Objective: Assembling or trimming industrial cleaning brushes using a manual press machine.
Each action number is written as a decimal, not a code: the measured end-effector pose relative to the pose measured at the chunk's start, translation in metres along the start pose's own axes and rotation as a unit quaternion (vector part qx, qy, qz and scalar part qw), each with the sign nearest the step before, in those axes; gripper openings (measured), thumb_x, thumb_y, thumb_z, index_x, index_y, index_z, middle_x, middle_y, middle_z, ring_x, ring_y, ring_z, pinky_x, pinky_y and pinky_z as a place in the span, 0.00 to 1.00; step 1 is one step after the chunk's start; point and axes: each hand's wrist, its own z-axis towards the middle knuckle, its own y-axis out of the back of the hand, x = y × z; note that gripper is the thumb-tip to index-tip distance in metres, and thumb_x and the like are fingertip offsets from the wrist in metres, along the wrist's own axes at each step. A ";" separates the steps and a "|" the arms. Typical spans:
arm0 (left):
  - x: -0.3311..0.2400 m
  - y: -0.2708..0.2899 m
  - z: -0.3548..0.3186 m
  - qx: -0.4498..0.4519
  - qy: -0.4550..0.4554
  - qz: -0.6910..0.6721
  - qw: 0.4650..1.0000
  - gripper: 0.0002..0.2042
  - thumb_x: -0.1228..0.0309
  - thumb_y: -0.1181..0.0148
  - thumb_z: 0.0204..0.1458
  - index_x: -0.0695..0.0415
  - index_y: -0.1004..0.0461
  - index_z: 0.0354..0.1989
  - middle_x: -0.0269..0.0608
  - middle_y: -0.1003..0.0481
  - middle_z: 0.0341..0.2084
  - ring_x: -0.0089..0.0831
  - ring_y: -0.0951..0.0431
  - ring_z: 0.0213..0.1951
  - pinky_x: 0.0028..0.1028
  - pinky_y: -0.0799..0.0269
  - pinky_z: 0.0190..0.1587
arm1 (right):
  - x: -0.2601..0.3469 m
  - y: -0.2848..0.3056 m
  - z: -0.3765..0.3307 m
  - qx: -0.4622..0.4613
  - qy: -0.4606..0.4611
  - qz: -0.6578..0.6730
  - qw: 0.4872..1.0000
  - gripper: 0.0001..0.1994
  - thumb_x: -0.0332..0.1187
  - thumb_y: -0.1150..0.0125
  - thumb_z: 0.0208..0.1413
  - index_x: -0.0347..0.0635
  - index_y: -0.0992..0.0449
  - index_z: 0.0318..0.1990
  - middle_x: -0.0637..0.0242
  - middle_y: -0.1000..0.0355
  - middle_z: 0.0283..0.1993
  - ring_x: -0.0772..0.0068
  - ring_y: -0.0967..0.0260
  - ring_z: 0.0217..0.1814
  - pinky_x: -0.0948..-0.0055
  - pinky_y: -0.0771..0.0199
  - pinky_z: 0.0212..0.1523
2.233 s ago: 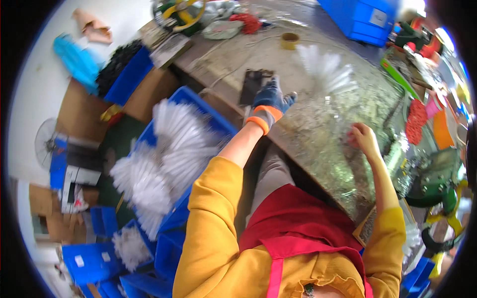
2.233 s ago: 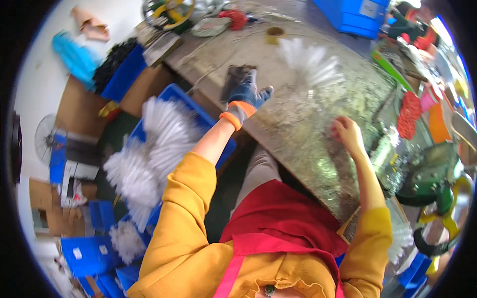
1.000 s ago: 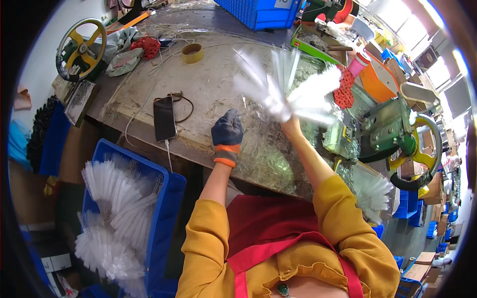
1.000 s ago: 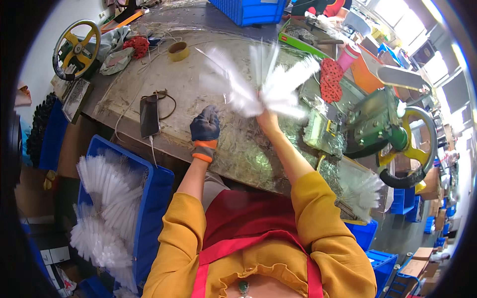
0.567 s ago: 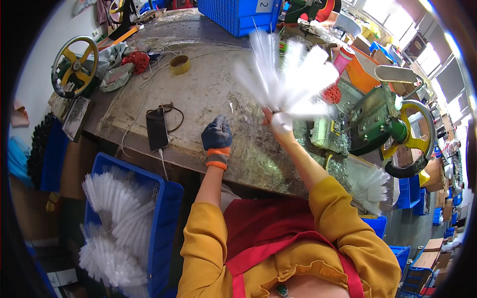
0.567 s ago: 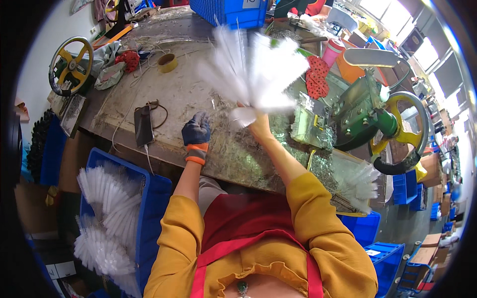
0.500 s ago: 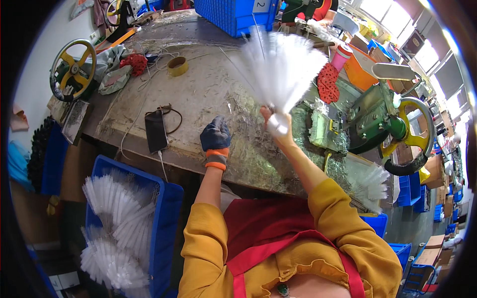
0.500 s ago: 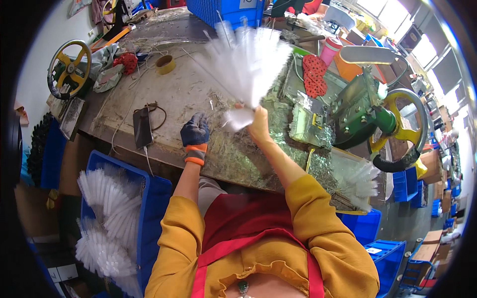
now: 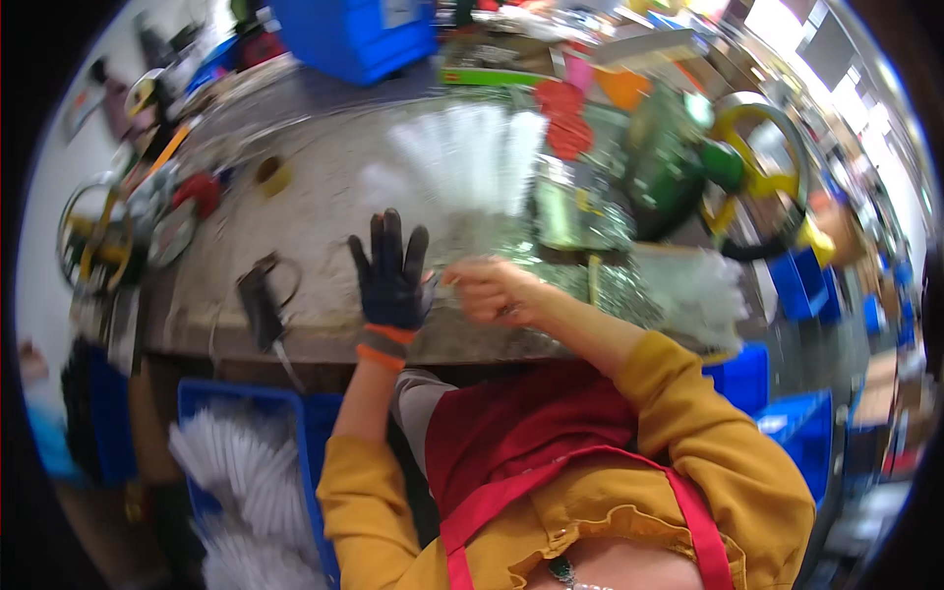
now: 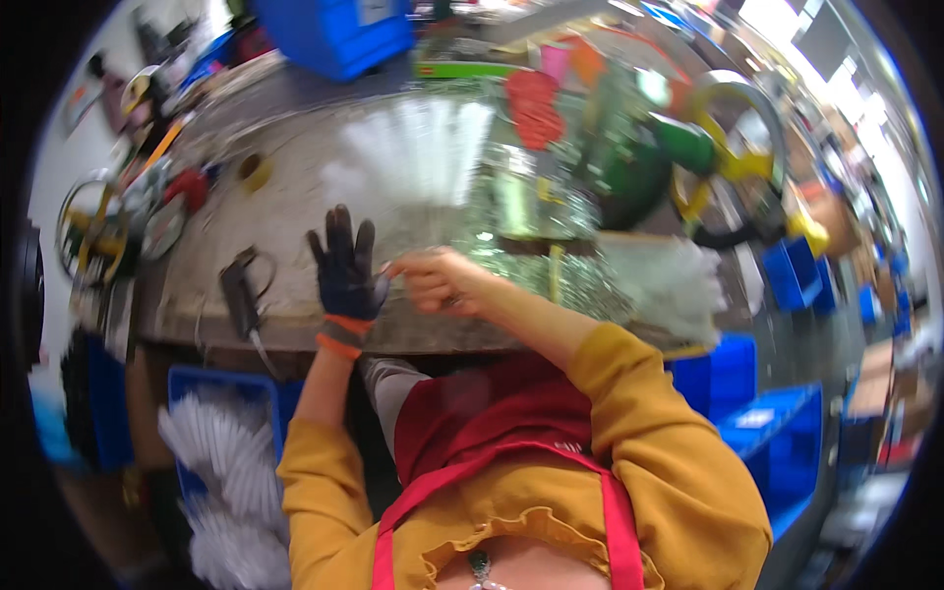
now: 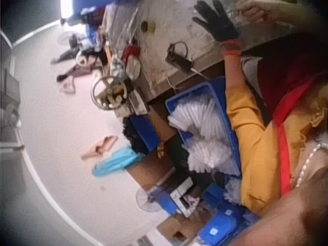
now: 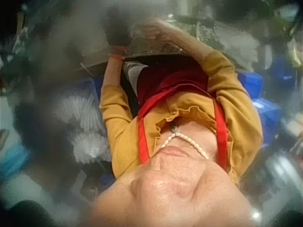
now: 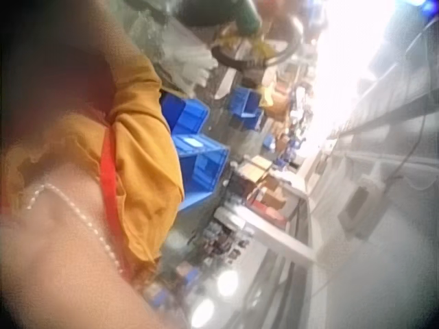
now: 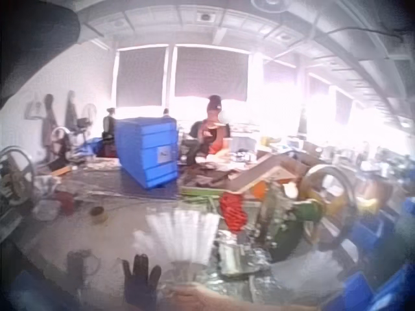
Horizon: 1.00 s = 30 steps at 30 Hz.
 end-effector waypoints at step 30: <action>0.012 0.006 0.083 0.323 0.121 -0.290 0.893 0.18 0.71 0.39 0.40 0.61 0.32 0.41 0.36 0.29 0.36 0.24 0.32 0.37 0.24 0.37 0.39 | 0.107 -0.086 0.003 -0.128 0.572 -0.760 0.279 0.11 0.38 0.41 0.37 0.44 0.32 0.27 0.66 0.36 0.29 0.66 0.35 0.36 0.66 0.33 0.37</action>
